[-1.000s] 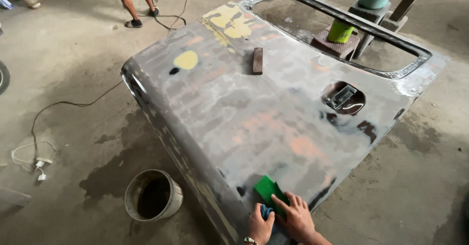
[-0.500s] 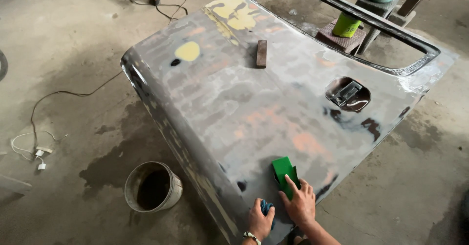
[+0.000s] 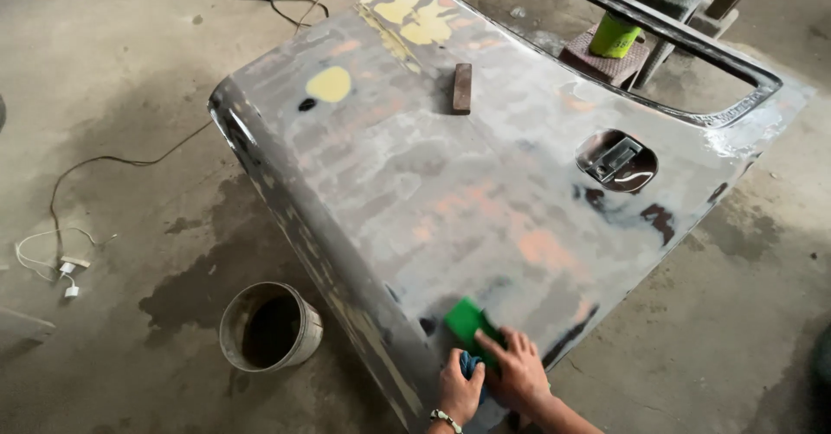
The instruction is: The person sands the surface of a detached car door using a green sanding block and wipes the surface with a blue cloth. Another person works on the opposite side of the door.
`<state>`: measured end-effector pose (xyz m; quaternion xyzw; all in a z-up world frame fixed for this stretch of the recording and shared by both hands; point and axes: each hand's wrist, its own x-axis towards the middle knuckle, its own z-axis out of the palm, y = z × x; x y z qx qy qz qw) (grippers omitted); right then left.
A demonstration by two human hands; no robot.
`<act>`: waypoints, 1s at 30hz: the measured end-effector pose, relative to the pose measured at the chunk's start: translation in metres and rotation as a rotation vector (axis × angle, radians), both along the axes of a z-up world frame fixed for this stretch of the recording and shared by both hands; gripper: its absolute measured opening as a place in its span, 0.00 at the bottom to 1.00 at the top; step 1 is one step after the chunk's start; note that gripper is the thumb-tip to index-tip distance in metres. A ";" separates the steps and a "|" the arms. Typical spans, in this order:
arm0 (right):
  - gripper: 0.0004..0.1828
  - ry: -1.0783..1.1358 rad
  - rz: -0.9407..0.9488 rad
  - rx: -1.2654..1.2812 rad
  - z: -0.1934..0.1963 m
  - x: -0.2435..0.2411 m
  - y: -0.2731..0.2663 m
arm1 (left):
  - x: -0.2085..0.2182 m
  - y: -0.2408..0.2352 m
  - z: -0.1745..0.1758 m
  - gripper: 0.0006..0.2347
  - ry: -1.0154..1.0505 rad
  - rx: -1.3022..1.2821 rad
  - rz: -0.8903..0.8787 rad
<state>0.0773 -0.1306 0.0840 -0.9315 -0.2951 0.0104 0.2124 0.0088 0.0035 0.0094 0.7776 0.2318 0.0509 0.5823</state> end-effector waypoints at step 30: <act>0.44 0.060 -0.310 -0.078 0.013 -0.008 0.009 | -0.019 0.003 -0.008 0.17 0.003 -0.032 0.074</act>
